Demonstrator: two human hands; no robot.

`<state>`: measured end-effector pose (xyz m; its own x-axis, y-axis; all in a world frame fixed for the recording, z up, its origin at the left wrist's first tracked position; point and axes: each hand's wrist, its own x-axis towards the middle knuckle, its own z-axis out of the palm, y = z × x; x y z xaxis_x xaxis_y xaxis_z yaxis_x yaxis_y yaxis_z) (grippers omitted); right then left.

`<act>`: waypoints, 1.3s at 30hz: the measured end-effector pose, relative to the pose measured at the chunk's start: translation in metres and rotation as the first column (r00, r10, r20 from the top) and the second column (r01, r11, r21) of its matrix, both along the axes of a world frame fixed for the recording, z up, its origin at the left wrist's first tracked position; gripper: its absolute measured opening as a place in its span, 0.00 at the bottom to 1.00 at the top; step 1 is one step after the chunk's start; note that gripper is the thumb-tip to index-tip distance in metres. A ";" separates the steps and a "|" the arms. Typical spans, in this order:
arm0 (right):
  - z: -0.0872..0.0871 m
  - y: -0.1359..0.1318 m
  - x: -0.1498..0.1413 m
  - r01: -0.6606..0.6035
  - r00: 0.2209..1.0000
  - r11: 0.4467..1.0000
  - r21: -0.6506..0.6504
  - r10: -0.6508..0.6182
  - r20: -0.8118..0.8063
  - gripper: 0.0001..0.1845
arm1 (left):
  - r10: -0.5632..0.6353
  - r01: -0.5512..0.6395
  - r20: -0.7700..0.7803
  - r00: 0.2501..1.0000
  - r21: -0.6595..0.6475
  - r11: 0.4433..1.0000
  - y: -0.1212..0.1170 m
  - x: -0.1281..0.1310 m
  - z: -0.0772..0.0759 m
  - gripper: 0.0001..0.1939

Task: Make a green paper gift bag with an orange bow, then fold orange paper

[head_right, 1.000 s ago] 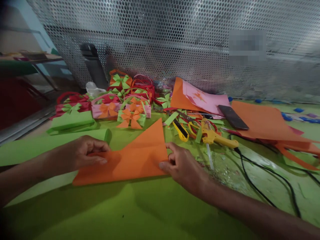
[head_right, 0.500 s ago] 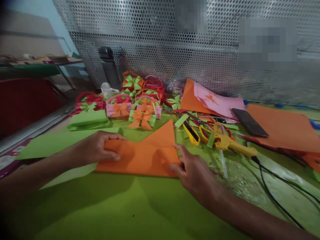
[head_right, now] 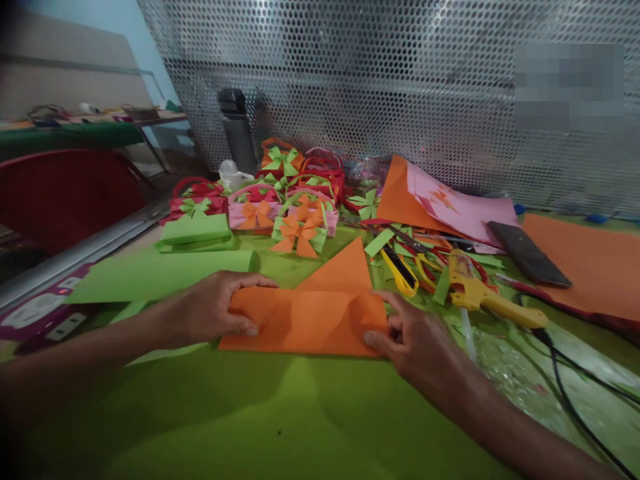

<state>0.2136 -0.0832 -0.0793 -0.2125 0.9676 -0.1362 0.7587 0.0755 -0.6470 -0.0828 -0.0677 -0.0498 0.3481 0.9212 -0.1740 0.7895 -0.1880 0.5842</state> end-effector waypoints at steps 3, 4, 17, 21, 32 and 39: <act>-0.002 -0.001 -0.001 0.045 0.998 0.999 0.009 -0.045 -0.035 0.30 | 0.001 -0.001 0.006 1.000 0.041 0.999 0.000 0.000 -0.004 0.30; -0.003 -0.001 -0.001 0.053 0.998 0.998 0.023 -0.052 -0.030 0.31 | 0.003 -0.003 0.009 1.000 0.037 0.999 -0.001 0.000 -0.005 0.30; -0.011 0.000 0.003 -0.049 0.994 0.992 0.119 0.036 0.108 0.33 | -0.097 0.121 -0.159 0.982 0.144 0.982 -0.005 0.001 -0.007 0.32; -0.013 0.000 0.003 -0.063 0.991 0.989 0.131 0.046 0.128 0.33 | -0.245 0.283 -0.175 0.953 0.242 0.928 -0.003 -0.003 -0.012 0.30; -0.012 -0.002 0.003 -0.051 0.989 0.988 0.147 0.029 0.148 0.33 | -0.358 0.453 -0.278 0.891 0.560 0.693 0.001 -0.013 -0.037 0.21; -0.001 -0.003 0.000 -0.024 0.994 0.997 0.078 0.015 0.110 0.34 | -0.325 0.459 -0.324 0.888 0.649 0.607 -0.001 -0.017 -0.043 0.19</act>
<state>0.2134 -0.0864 -0.0806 -0.2191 0.9722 -0.0830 0.8227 0.1383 -0.5514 -0.0997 -0.0689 -0.0931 0.7344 0.5720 0.3654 0.6068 -0.7945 0.0243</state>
